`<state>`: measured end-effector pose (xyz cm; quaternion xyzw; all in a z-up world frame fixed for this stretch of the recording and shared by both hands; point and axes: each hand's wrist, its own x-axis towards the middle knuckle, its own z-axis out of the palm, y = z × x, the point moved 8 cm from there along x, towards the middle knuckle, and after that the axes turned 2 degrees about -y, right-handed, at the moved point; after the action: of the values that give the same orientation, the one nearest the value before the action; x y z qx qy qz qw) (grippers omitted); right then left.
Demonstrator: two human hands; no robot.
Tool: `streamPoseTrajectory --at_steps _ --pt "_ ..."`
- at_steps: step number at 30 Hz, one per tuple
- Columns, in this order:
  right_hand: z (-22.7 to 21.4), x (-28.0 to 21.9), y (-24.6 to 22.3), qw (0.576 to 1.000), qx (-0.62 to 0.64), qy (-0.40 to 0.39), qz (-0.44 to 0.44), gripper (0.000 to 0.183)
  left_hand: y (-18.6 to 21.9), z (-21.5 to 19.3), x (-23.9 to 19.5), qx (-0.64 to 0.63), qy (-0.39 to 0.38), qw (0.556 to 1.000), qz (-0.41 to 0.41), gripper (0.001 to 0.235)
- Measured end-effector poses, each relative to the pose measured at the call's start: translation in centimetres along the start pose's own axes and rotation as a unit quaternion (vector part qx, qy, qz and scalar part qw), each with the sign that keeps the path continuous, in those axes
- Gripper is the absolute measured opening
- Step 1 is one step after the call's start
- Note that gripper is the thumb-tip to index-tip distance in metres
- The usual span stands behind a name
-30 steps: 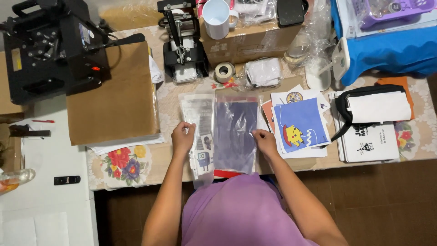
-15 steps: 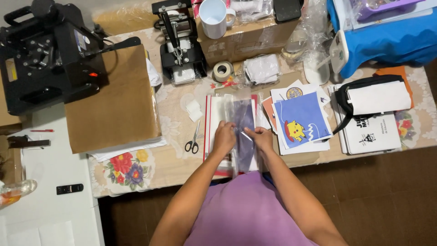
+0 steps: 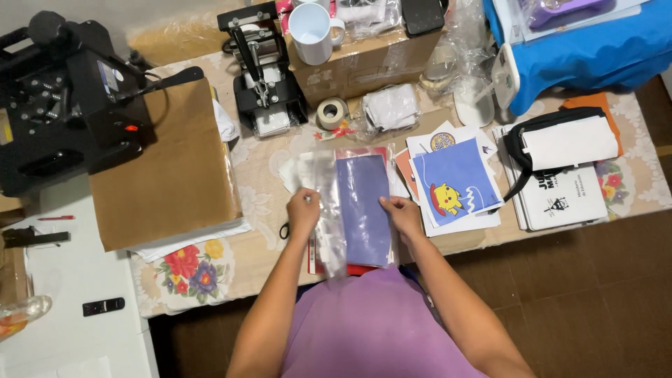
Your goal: The person organizes items on a table, then uses scissors to cut a printed image of Pikachu from a sheet of paper. They trim the edges of the image and cut away the surrounding white border.
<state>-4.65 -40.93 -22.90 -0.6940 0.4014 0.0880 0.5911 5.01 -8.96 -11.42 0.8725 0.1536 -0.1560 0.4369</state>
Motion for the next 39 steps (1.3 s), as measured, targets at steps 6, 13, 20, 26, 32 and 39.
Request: streamPoseTrajectory --at_steps 6,13,20,26,32,39 --pt "-0.9 -1.3 -2.0 0.993 -0.088 0.001 -0.078 0.020 -4.4 -8.0 2.6 -0.048 0.033 0.998 -0.004 0.025" --pt "0.9 -10.9 -11.5 0.936 -0.158 0.069 -0.307 0.012 -4.2 -7.8 2.6 -0.080 0.034 0.996 -0.005 0.022" --pt "10.7 -14.1 -12.5 0.947 -0.071 -0.117 -0.290 0.013 -1.1 -3.6 0.1 -0.075 -0.042 0.996 0.009 0.039" --pt "11.9 -16.8 -15.8 0.920 -0.104 -0.228 -0.302 0.028 -3.1 -4.7 1.9 0.017 -0.004 1.000 0.010 0.043" --pt "2.1 -10.3 -8.8 0.947 -0.225 0.019 -0.228 0.068 -3.8 -9.4 3.0 0.010 0.020 1.000 0.017 0.038" --pt "-0.8 -4.8 -0.8 0.987 -0.152 0.043 -0.036 0.069 -0.6 -11.3 1.3 -0.010 0.051 0.998 0.039 0.053"
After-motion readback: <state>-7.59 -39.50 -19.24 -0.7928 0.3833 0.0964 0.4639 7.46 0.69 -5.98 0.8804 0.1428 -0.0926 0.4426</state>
